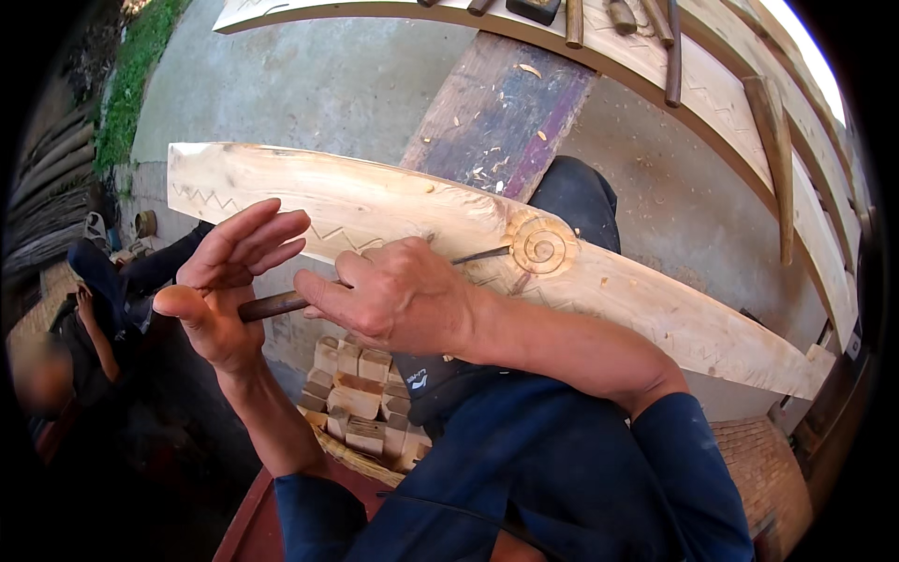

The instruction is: The person carves a decorative zigzag pattern and a spiral design into a long wooden plank using a chisel and a wooden mallet. The person holds the chisel in place and strikes it with the mallet to remove wood shavings, gradually deepening the carved lines.

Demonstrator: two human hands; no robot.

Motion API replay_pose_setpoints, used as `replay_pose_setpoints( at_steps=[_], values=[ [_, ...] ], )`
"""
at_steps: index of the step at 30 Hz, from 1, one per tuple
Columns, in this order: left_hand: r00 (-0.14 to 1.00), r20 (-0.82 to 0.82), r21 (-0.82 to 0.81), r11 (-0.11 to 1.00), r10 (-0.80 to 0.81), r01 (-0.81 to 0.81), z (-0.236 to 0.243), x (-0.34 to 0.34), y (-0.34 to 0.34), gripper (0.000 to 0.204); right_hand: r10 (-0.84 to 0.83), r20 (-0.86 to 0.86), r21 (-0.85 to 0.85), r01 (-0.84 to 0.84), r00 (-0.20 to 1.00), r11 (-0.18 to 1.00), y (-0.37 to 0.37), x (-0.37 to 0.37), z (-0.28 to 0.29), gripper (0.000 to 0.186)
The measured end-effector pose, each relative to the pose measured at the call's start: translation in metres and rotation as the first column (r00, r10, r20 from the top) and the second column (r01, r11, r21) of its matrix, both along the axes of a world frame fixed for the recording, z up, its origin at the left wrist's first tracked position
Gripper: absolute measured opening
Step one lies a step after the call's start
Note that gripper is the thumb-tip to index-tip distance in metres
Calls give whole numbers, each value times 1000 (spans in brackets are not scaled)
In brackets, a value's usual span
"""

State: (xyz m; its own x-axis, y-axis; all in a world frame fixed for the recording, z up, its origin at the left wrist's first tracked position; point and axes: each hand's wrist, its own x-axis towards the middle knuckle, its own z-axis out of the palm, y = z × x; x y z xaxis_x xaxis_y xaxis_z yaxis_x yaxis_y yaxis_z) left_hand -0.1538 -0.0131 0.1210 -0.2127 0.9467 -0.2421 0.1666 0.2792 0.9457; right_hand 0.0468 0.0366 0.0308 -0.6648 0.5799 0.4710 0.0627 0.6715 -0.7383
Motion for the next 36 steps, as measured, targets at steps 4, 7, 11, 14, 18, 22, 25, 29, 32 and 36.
replay_pose_setpoints(
  at_steps=[4,7,11,14,18,22,25,29,32,36],
  values=[
    [972,156,-112,974,-178,196,8,-12,-25,152,13,-13,174,-10,1000,985,-23,-1,16,31],
    [978,118,-290,936,-174,202,21,1,-31,156,119,-95,96,-110,988,989,-26,-4,-1,34],
    [971,135,-300,926,-198,230,10,-6,-40,154,121,-126,108,-107,985,988,-25,-5,-4,32],
    [968,152,-307,921,-202,240,14,-6,-37,150,110,-115,109,-98,987,989,-25,-8,-6,28],
    [965,162,-308,918,-207,248,9,-9,-34,148,107,-91,103,-98,990,990,-21,-7,-6,24],
    [962,173,-309,916,-209,255,8,-9,-29,145,106,-81,96,-98,991,991,-18,-7,-8,24],
    [959,185,-305,916,-213,262,7,-9,-28,144,100,-73,84,-94,992,992,-18,-7,-8,23],
    [959,183,-312,912,-216,265,9,-9,-25,144,87,-70,78,-82,994,994,-18,-8,-8,22],
    [963,179,-331,910,-201,252,11,-7,-21,144,80,-67,76,-75,995,994,-17,-8,-8,23],
    [963,217,-343,911,-161,230,8,-9,-14,141,77,-56,41,-75,995,996,-13,-9,-6,26]
  ],
)
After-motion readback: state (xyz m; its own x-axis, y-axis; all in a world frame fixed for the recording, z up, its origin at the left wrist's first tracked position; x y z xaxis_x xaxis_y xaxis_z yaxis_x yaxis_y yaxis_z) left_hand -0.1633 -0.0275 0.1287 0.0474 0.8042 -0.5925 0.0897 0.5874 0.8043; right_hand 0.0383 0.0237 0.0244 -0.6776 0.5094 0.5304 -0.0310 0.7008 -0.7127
